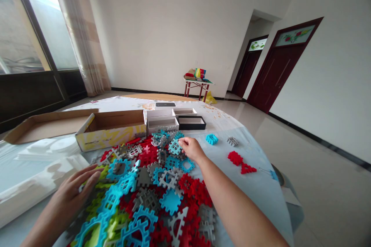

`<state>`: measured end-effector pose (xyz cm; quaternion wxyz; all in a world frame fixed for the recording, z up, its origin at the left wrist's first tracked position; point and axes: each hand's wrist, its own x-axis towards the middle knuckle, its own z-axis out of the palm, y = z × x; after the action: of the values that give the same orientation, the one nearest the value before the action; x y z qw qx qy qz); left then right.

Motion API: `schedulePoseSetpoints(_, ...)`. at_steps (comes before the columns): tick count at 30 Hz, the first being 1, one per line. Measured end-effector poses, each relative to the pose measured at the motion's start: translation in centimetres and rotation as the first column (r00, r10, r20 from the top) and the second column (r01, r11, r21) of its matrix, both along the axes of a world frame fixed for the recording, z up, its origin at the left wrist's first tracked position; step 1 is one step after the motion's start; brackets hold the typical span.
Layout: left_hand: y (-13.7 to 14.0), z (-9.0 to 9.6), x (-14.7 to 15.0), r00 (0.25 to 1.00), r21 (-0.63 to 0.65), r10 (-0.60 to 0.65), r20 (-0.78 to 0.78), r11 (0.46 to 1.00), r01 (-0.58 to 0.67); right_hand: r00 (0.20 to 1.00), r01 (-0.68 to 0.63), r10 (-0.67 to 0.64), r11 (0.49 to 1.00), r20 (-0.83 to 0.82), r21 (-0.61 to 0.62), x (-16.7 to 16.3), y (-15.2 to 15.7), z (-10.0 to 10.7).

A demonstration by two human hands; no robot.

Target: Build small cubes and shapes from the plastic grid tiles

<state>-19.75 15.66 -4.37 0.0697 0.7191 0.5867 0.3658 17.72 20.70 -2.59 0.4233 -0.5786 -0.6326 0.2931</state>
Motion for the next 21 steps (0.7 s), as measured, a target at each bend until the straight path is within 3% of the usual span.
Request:
schedulePoseSetpoints(10,-0.4,0.7,0.6,1.0,0.009,-0.001,0.014,1.0,0.001,0.997,0.067,-0.068,0.997,-0.034,-0.031,2.7,-0.6,-0.4)
schedulePoseSetpoints(15,-0.5,0.6,0.6,1.0,-0.001,-0.004,0.019,1.0,0.004,0.997,0.035,-0.038,0.998,-0.069,-0.051,1.5,-0.5,-0.5)
schedulePoseSetpoints(21,-0.5,0.3,0.7,1.0,-0.006,-0.013,0.024,1.0,0.013,0.997,0.062,-0.061,0.998,-0.046,0.011,0.7,-0.9,0.5)
